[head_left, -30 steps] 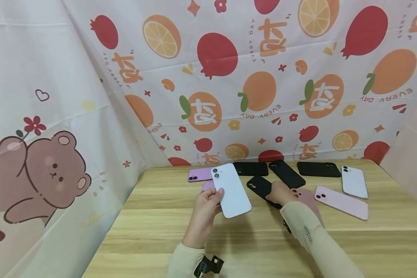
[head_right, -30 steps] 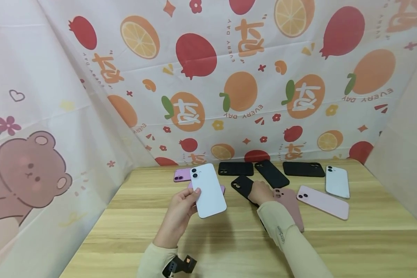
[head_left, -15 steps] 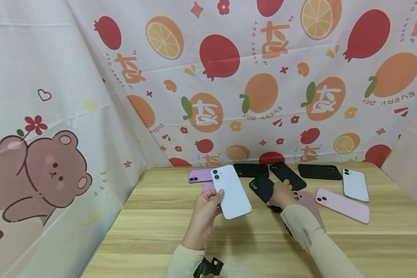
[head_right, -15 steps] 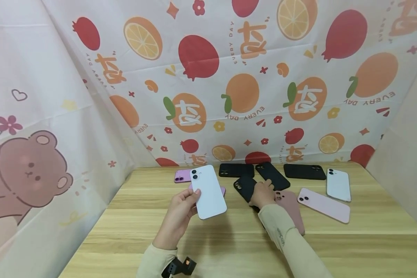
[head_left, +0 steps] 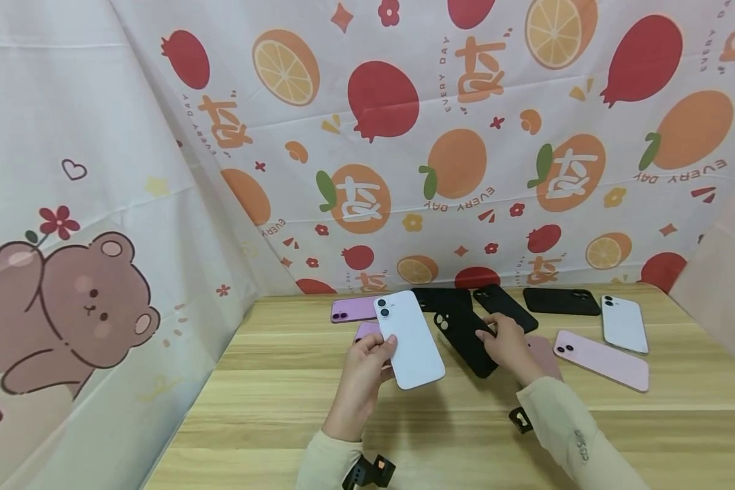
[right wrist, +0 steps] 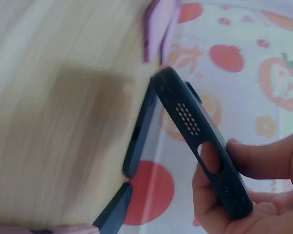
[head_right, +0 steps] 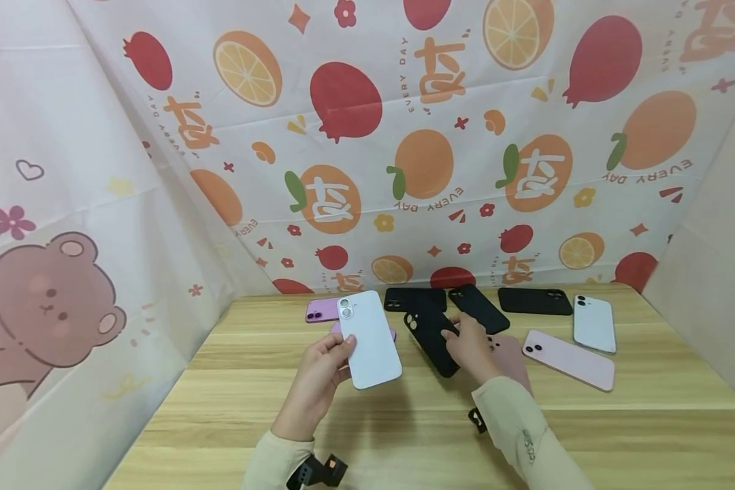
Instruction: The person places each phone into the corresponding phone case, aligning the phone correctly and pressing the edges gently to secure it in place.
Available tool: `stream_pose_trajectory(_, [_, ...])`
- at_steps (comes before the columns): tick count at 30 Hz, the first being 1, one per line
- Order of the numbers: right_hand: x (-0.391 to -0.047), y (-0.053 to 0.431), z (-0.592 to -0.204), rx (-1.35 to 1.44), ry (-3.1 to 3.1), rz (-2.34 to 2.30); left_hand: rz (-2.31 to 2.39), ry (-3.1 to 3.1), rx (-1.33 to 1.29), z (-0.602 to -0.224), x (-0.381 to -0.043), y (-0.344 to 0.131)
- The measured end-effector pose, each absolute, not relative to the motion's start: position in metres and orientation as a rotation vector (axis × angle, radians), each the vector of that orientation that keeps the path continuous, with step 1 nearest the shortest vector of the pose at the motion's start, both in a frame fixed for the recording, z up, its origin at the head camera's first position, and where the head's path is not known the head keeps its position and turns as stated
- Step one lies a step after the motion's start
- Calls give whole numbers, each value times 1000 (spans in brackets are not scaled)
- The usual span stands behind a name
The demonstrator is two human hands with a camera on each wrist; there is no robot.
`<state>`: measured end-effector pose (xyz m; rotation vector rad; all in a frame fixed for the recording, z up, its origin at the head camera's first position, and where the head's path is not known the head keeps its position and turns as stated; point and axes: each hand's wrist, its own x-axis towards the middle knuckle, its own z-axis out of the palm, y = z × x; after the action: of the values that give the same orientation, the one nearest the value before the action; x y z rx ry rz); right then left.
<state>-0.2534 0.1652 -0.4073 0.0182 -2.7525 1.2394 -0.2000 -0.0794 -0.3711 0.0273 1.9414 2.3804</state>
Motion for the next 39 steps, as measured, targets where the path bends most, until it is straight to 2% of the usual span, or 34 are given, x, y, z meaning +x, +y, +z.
stream_pose_trajectory(6, [-234,162,-393,-41,-2580,1518,2377,1943,59,-372,-200,-79])
stream_pose_trajectory(16, [-201,154,-368,-200,-2313,2235,2398,1926,69,-372,-198,-78])
stream_pose_trajectory(21, [-197,143,-372,-65,-2138,2495,2407,1901,86,-374,-197,-75])
stream_pose_trajectory(25, [-196,137,-377,19,-2116,2546,2416,1892,87,-374,-195,-71])
stream_pose_trajectory(39, [-198,122,-388,-32,-2072,2562,2427,1873,142,-380,-196,-65])
